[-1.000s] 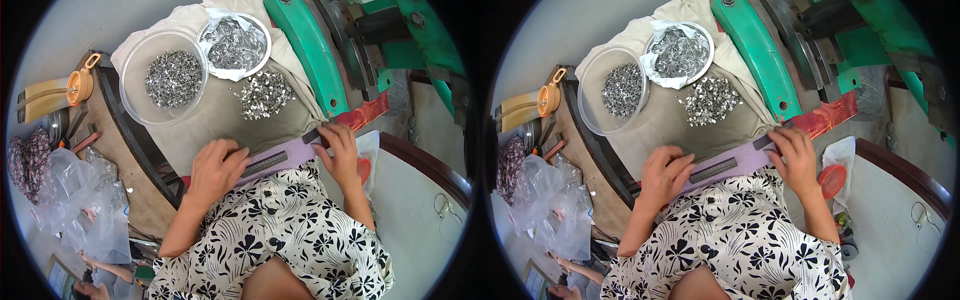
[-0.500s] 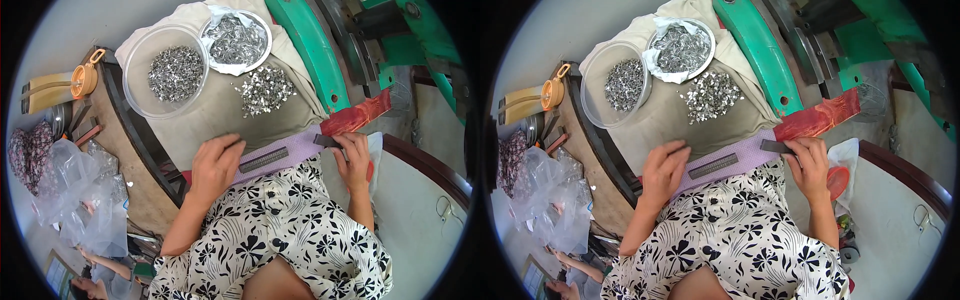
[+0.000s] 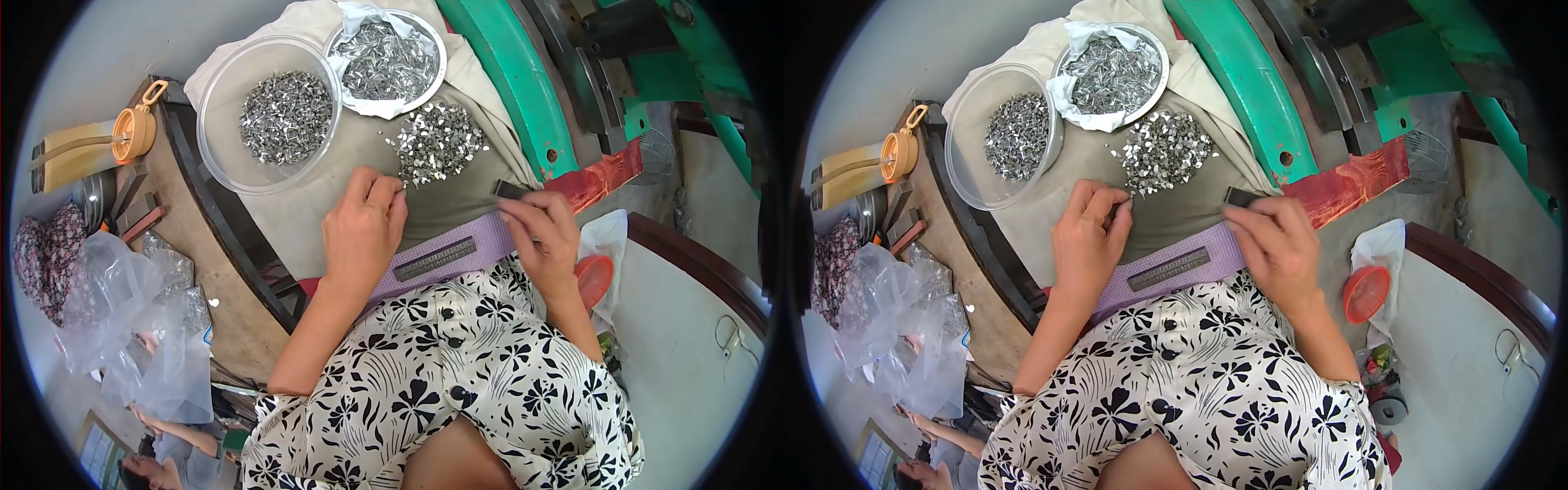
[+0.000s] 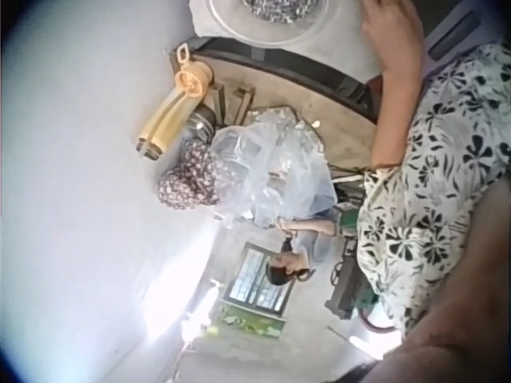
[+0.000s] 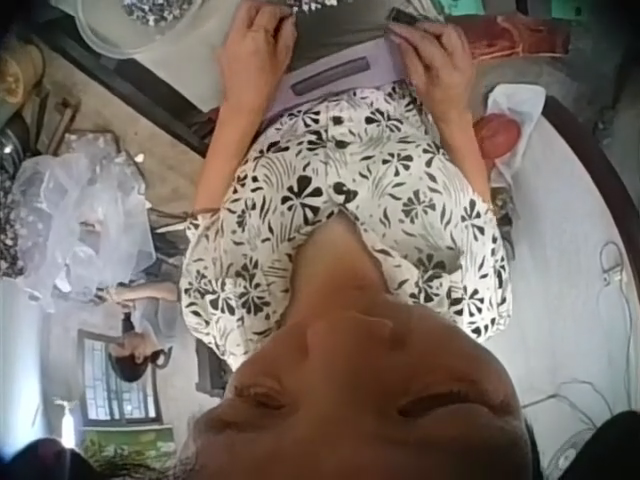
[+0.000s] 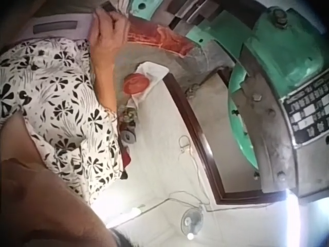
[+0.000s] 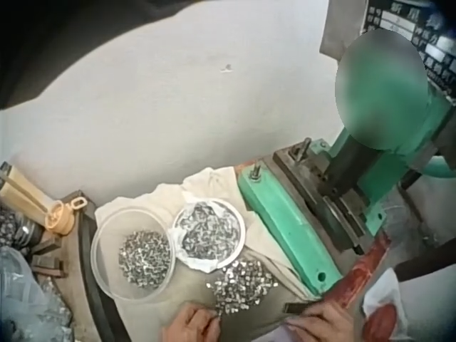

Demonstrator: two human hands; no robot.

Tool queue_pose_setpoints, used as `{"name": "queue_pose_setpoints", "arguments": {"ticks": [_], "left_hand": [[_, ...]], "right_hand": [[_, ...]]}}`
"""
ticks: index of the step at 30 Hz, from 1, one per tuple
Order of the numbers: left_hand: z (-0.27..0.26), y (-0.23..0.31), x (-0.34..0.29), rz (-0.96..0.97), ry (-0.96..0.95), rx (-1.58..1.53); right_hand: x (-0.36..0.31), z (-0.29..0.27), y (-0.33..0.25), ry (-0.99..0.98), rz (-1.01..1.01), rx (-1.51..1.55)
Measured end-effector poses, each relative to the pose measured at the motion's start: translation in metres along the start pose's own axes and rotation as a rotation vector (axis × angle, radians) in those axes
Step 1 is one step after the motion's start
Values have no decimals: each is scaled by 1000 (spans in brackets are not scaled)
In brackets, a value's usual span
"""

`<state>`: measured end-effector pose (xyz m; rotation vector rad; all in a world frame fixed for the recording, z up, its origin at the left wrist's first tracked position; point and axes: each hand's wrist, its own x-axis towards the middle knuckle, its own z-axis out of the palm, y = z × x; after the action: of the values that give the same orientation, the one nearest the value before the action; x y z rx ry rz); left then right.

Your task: Assembling small metal components onto a zipper-strip at a workstation.

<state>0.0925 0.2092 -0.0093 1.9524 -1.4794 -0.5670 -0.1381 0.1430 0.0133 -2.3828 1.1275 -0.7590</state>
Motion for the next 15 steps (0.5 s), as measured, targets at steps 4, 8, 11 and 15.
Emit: {"name": "queue_pose_setpoints", "arguments": {"ticks": [4,8,11,15], "left_hand": [[-7,2,-8,7,-19,-27],[-10,1,-18,-46,-30,-1],[-10,2,-18,-99,-52,-29],[-13,-2,-17,-39,-72,-37]], "right_hand": [[26,26,-19,-110,-85,33],[43,42,-21,-241,-196,9],[42,42,-15,-273,-213,6],[41,36,-15,-263,-127,58]]}}
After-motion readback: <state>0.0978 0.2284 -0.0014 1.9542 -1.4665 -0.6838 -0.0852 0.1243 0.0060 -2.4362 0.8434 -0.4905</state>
